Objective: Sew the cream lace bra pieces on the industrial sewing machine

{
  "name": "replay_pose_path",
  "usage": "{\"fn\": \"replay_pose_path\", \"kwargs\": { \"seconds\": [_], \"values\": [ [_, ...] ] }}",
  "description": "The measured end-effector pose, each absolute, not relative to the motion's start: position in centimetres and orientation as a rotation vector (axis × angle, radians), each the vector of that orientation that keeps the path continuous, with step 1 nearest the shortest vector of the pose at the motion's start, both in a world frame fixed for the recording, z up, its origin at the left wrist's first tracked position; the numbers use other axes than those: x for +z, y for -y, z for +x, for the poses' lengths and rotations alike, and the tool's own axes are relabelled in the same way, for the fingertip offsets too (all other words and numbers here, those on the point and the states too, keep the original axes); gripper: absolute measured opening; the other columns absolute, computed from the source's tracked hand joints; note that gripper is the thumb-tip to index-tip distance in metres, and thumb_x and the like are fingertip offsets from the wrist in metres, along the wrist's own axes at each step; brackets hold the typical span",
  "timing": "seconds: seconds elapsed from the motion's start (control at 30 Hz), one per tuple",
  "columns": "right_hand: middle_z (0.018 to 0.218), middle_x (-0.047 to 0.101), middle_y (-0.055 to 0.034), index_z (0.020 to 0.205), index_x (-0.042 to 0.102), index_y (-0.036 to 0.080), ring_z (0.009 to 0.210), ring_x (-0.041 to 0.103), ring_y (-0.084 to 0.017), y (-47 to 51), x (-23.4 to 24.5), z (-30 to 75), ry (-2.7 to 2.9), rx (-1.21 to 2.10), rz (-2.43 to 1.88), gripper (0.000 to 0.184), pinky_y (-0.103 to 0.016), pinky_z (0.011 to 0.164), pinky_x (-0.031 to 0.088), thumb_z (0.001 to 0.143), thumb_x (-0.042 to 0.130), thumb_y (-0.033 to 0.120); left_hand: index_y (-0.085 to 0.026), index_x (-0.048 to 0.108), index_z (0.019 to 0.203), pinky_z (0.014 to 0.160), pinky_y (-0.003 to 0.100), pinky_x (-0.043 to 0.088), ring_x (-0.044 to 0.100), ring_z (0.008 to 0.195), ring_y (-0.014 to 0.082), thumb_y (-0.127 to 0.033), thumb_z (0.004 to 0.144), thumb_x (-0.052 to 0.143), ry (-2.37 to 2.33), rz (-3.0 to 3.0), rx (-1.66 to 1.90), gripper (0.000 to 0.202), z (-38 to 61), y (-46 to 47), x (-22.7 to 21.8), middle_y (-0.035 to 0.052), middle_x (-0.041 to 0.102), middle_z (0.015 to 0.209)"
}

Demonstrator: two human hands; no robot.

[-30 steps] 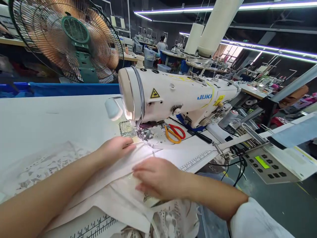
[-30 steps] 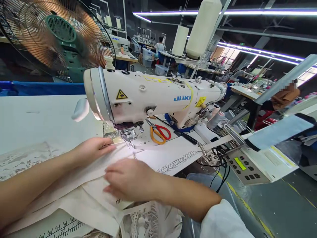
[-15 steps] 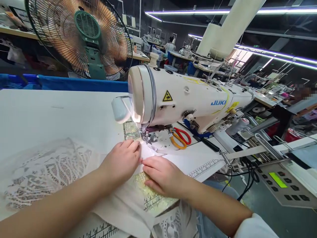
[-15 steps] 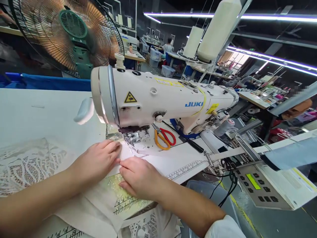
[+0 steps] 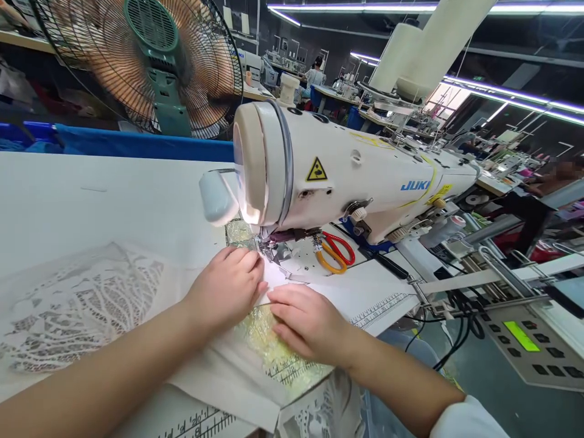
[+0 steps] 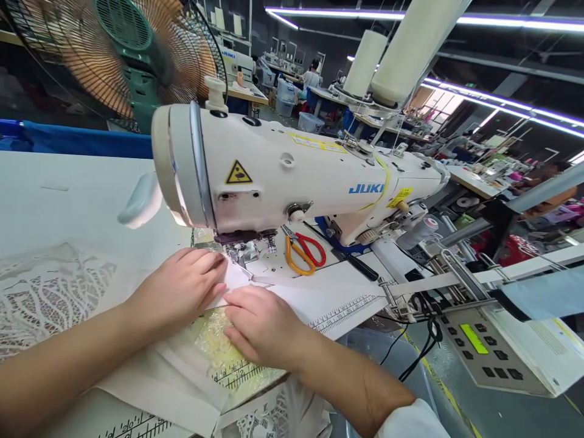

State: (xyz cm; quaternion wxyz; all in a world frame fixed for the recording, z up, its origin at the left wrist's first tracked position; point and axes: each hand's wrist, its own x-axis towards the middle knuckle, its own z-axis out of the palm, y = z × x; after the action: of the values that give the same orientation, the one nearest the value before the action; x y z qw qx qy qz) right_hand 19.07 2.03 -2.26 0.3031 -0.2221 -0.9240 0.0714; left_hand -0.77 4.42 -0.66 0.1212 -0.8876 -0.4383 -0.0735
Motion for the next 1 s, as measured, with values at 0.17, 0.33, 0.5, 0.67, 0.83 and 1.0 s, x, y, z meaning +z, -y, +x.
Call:
{"fn": "replay_pose_path", "kwargs": {
  "seconds": [0.17,0.33,0.5,0.67,0.83,1.0],
  "values": [
    [0.095,0.071,-0.0093,0.092,0.063,0.016,0.086,0.063,-0.021,-2.0,-2.6,19.7,2.317,0.065,-0.832,0.015,-0.037,0.080,0.054,0.087,0.050,0.021,-0.011,0.064,0.104,0.066,0.036,0.043,0.057,0.076,0.0240,-0.027,0.090,0.045,1.240,-2.631,-0.149,0.028,-0.7,-3.8,-1.0,0.0104,0.064,0.087],
    [0.090,0.071,-0.0085,0.086,0.061,0.017,0.082,0.063,-0.020,-2.1,-2.7,19.6,2.429,0.181,-0.722,0.013,-0.034,0.077,0.053,0.088,0.049,0.023,-0.015,0.065,0.104,0.069,0.036,0.047,0.060,0.084,0.0248,-0.028,0.087,0.051,1.237,-2.692,-0.214,0.026,-1.3,-3.9,-1.2,0.0117,0.066,0.100],
    [0.092,0.072,-0.0089,0.086,0.059,0.018,0.082,0.064,-0.019,-2.0,-2.3,19.4,2.472,0.242,-0.643,0.014,-0.033,0.075,0.053,0.089,0.047,0.024,-0.016,0.065,0.110,0.078,0.036,0.049,0.061,0.095,0.0257,-0.029,0.087,0.052,1.240,-2.722,-0.236,0.029,-1.7,-4.1,-1.4,0.0128,0.065,0.116],
    [0.098,0.071,-0.0100,0.090,0.059,0.017,0.087,0.065,-0.018,-1.9,-2.1,19.4,2.521,0.304,-0.600,0.016,-0.032,0.079,0.053,0.090,0.045,0.024,-0.017,0.065,0.112,0.081,0.036,0.048,0.061,0.098,0.0266,-0.030,0.087,0.053,1.253,-2.736,-0.238,0.031,-1.8,-4.2,-1.6,0.0135,0.064,0.120],
    [0.098,0.071,-0.0093,0.089,0.059,0.018,0.088,0.065,-0.018,-1.9,-2.0,19.4,2.528,0.302,-0.612,0.016,-0.031,0.080,0.053,0.090,0.044,0.024,-0.017,0.065,0.113,0.081,0.036,0.048,0.062,0.097,0.0267,-0.032,0.087,0.052,1.252,-2.712,-0.247,0.033,-1.8,-4.2,-1.7,0.0146,0.065,0.119],
    [0.098,0.071,-0.0099,0.087,0.058,0.017,0.089,0.065,-0.019,-1.9,-2.0,19.2,2.499,0.285,-0.596,0.015,-0.031,0.080,0.054,0.089,0.045,0.023,-0.013,0.064,0.116,0.083,0.038,0.049,0.062,0.099,0.0287,-0.030,0.088,0.049,1.249,-2.693,-0.247,0.036,-1.7,-4.4,-1.8,0.0184,0.064,0.121]
  ]
}}
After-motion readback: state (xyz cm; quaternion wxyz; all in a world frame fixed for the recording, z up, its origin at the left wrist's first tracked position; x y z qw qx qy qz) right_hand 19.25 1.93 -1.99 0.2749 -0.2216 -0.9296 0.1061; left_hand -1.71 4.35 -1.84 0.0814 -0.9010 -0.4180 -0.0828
